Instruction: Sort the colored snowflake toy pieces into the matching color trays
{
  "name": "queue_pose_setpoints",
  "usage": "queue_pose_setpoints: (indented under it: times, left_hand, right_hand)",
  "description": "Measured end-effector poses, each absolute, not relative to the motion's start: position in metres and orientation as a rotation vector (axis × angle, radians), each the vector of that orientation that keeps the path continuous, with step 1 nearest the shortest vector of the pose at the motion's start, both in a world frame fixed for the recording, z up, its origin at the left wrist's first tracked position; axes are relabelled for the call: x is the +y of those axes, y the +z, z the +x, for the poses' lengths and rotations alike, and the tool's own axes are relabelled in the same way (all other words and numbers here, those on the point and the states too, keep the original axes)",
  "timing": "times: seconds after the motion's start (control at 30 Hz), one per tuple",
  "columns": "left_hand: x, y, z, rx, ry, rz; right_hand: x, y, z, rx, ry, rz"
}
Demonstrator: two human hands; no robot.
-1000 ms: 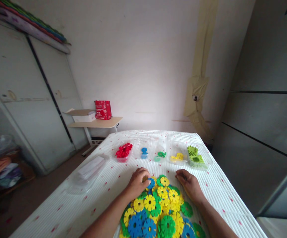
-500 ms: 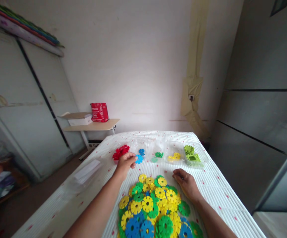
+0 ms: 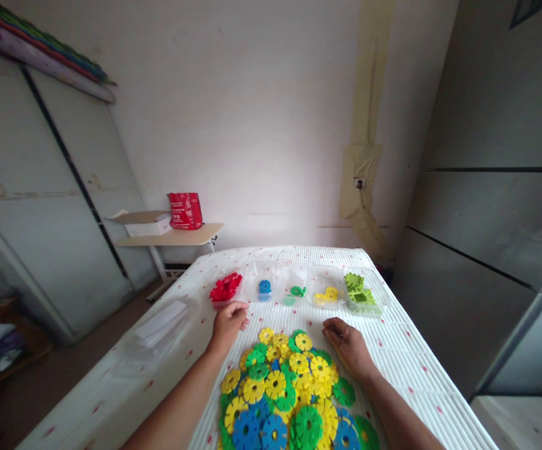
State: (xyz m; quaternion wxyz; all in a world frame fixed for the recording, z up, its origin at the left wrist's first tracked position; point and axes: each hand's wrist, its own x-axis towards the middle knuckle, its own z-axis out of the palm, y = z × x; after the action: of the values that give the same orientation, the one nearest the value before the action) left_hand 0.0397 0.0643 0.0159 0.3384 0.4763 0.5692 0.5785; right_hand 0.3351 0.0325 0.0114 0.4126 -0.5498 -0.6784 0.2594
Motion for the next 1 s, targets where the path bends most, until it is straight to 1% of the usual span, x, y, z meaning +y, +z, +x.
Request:
queue_pose_setpoints:
  times: [0.17, 0.33, 0.67, 0.9, 1.0]
  left_hand:
    - [0.031, -0.005, 0.019, 1.530, 1.383, 1.406]
    - [0.026, -0.010, 0.014, 1.545, 1.345, 1.514]
    - [0.026, -0.011, 0.014, 1.572, 1.309, 1.634]
    - [0.027, -0.013, 0.013, 1.562, 1.291, 1.698]
    - [0.026, -0.012, 0.014, 1.575, 1.291, 1.711]
  right_hand:
    - [0.033, 0.016, 0.322, -1.899, 0.590, -1.293]
    - [0.028, 0.018, 0.300, -2.181, 0.492, -1.124]
    - [0.027, 0.010, 0.316, -2.176, 0.495, -1.259]
    - [0.025, 0.017, 0.315, -2.189, 0.387, -1.386]
    - [0.028, 0.018, 0.314, -2.161, 0.392, -1.444]
